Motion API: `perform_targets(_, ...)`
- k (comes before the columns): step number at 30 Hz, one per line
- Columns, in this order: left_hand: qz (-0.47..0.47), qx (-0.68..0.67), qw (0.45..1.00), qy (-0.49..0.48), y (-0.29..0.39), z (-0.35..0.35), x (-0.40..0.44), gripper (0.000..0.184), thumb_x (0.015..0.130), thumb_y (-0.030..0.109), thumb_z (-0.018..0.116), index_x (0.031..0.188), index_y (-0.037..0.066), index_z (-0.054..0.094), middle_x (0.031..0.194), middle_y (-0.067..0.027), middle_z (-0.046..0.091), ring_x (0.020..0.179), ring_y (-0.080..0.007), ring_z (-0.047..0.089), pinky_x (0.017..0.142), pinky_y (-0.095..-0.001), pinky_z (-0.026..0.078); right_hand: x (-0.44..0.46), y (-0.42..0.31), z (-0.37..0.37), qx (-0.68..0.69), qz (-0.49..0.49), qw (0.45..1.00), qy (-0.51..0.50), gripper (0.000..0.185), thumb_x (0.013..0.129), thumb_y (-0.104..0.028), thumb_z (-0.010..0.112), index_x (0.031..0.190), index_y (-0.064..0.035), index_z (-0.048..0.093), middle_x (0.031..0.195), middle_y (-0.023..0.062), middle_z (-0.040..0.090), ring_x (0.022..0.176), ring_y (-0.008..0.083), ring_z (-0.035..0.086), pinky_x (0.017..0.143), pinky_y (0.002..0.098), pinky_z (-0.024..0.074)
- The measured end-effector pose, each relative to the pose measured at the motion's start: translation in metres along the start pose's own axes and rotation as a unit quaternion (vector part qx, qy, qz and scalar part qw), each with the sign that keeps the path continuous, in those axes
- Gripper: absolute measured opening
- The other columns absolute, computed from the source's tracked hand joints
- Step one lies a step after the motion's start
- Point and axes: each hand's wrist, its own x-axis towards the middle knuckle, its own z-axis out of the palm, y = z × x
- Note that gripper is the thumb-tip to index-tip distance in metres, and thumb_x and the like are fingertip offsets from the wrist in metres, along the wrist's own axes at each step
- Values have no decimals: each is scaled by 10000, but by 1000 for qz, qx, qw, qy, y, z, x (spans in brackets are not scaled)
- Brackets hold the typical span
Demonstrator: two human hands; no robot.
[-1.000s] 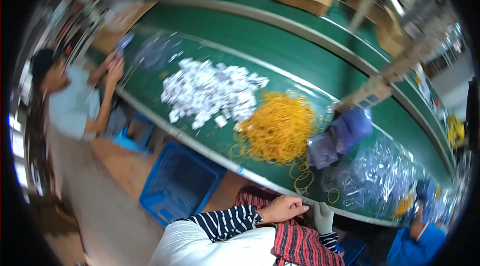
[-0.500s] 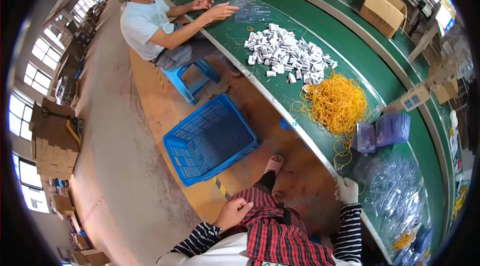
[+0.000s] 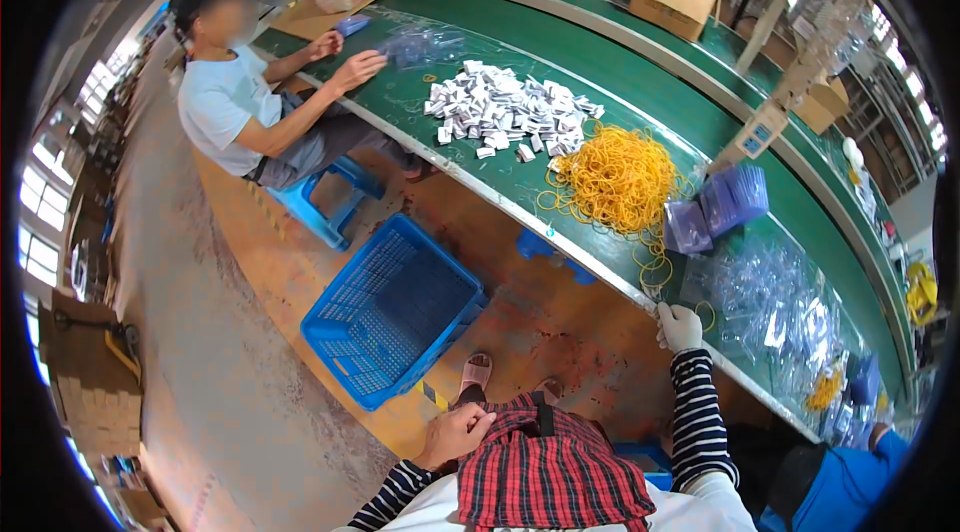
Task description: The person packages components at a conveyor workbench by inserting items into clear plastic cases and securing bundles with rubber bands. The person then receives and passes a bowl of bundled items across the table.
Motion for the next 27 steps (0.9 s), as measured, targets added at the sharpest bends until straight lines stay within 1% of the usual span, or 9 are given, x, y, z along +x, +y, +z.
perform_targets(2, -6, 14, 1000, 0, -10, -13, 1, 220, 843, 299, 663, 768, 99, 610, 577, -64, 599, 491, -247, 592, 453, -366, 440, -3, 1, 6, 10, 2, 999, 38, 419, 893, -329, 545, 618, -15, 579, 477, 82, 570, 397, 168, 574, 426, 286, 459)
perform_targets(7, -22, 4, 1000, -8, -35, -41, 5, 215, 836, 295, 671, 763, 99, 622, 584, -71, 605, 500, -248, 595, 457, -357, 438, -18, 32, 40, 81, -73, 985, 134, 255, 913, -246, 550, 833, -16, 624, 644, 93, 618, 549, 114, 597, 499, 258, 471)
perform_targets(10, -7, 1, 1000, -19, -49, -56, 15, 214, 838, 289, 668, 768, 90, 629, 586, -75, 608, 504, -243, 597, 460, -347, 436, -44, 55, 78, 138, -35, 980, 141, 228, 891, -240, 568, 853, -27, 641, 681, 117, 638, 600, 202, 634, 562, 290, 500)
perform_targets(12, 3, -17, 1000, -20, -54, -66, 23, 214, 840, 285, 667, 778, 83, 633, 591, -77, 613, 505, -241, 597, 461, -345, 435, -53, 102, 116, 45, -39, 993, 107, 258, 861, -290, 592, 865, -39, 651, 764, 158, 662, 719, 319, 653, 663, 362, 523)
perform_targets(14, -26, -3, 998, -59, -51, -79, 32, 212, 838, 261, 672, 804, 53, 655, 630, -89, 632, 533, -199, 607, 494, -311, 453, -81, 118, 144, -95, -69, 993, 32, 338, 841, -384, 584, 879, -57, 661, 868, 180, 662, 855, 377, 627, 777, 423, 506)
perform_targets(16, -20, 2, 997, -80, -54, -85, 42, 208, 842, 256, 667, 810, 50, 658, 649, -90, 644, 552, -198, 619, 506, -313, 462, -112, 110, 163, -167, -12, 983, -74, 414, 846, -461, 541, 899, -70, 667, 925, 186, 660, 907, 365, 623, 817, 444, 490)
perform_targets(19, 23, -1, 995, -93, -61, -89, 55, 195, 852, 267, 650, 800, 78, 645, 655, -78, 651, 572, -237, 636, 501, -351, 468, -139, 124, 187, -201, 36, 966, -160, 386, 867, -428, 542, 869, -66, 676, 847, 154, 673, 836, 334, 642, 786, 398, 495)
perform_targets(24, 68, 11, 988, -136, -65, -91, 76, 177, 848, 260, 649, 818, 86, 653, 658, -78, 651, 587, -245, 640, 518, -353, 480, -160, 164, 205, -145, 115, 973, -136, 371, 876, -388, 544, 831, -46, 682, 763, 107, 680, 741, 229, 663, 732, 344, 510)
perform_targets(27, 114, 44, 981, -149, -69, -91, 87, 179, 839, 229, 670, 822, 51, 653, 625, -93, 621, 537, -195, 614, 499, -304, 463, -167, 176, 212, -71, 180, 975, -104, 355, 879, -356, 553, 857, -29, 688, 776, 108, 687, 724, 193, 671, 719, 336, 518)
